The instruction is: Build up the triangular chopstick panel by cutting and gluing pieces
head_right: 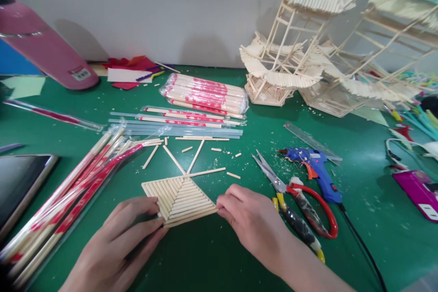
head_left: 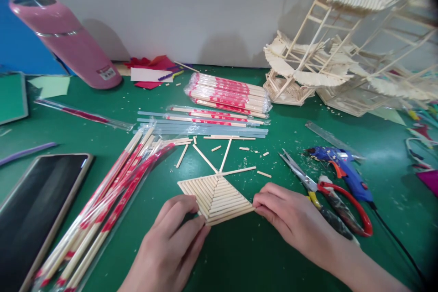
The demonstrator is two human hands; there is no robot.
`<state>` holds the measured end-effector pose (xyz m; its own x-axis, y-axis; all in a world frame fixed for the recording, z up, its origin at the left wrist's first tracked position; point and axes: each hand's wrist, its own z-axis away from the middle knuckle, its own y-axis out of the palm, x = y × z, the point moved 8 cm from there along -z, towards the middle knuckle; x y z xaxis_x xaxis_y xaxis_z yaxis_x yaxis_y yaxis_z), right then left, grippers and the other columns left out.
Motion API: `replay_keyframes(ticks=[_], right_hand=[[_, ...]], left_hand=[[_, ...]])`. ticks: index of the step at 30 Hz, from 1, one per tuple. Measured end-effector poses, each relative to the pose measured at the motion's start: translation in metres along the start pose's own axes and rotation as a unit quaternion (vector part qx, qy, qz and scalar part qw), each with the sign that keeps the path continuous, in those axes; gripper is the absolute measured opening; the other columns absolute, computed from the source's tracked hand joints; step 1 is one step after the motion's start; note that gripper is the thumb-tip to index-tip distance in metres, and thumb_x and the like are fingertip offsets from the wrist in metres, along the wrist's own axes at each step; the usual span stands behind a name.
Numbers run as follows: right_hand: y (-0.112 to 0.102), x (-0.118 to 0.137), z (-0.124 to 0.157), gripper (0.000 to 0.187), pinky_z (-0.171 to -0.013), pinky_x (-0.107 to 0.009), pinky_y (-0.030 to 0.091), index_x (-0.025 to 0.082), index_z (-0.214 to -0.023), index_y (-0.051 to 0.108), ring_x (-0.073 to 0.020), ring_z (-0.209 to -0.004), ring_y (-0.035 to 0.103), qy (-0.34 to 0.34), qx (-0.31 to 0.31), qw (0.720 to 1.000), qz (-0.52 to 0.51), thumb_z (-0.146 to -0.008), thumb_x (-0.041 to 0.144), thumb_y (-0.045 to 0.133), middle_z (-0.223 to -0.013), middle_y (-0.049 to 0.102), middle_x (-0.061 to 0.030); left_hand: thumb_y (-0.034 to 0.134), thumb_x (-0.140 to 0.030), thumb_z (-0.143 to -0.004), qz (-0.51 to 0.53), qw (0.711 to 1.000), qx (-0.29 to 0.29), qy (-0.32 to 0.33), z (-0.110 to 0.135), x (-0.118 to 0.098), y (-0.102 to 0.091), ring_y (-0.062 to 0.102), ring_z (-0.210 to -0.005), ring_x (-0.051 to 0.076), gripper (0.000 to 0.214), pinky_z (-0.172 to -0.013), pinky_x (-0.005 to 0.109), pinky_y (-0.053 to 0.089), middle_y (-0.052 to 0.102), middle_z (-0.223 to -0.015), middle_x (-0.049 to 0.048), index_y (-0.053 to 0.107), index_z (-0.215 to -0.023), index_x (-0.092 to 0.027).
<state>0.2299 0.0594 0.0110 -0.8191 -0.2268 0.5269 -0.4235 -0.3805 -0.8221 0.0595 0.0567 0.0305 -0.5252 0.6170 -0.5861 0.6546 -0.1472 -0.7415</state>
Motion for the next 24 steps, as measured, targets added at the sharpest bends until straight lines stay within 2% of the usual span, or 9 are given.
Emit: replay_keyframes(ticks=[8, 12, 24], right_hand=[[-0.002, 0.0006, -0.0028, 0.016, -0.062, -0.024, 0.038, 0.021, -0.081, 0.051, -0.0117, -0.071, 0.052, -0.013, 0.014, 1.0, 0.001, -0.091, 0.023, 0.039, -0.079, 0.054, 0.0005], [-0.0031, 0.0002, -0.0032, 0.013, -0.063, -0.024, 0.04, 0.022, -0.089, 0.053, -0.0123, -0.073, 0.053, -0.018, 0.012, 1.0, -0.01, -0.091, 0.023, 0.04, -0.084, 0.055, 0.0], [-0.0049, 0.0003, -0.0048, 0.019, -0.067, -0.024, 0.041, 0.023, -0.089, 0.057, -0.0123, -0.077, 0.054, -0.033, 0.014, 0.999, -0.025, -0.092, 0.026, 0.038, -0.086, 0.058, -0.0005]], left_hand=[[0.051, -0.002, -0.08, 0.012, 1.0, 0.002, 0.005, 0.0005, 0.0026, 0.0011, 0.046, -0.099, 0.018, 0.017, -0.08, 0.026, 0.044, 0.048, -0.098, 0.0076, 0.057, -0.088, -0.015], [0.052, -0.002, -0.08, 0.016, 1.0, 0.002, 0.008, 0.0004, 0.0022, 0.0005, 0.046, -0.098, 0.019, 0.017, -0.079, 0.027, 0.045, 0.048, -0.097, 0.0077, 0.057, -0.089, -0.015], [0.051, -0.006, -0.082, 0.019, 1.0, -0.012, -0.013, -0.0013, 0.0054, 0.0008, 0.048, -0.094, 0.018, 0.014, -0.076, 0.028, 0.046, 0.049, -0.093, 0.0059, 0.057, -0.085, -0.018]])
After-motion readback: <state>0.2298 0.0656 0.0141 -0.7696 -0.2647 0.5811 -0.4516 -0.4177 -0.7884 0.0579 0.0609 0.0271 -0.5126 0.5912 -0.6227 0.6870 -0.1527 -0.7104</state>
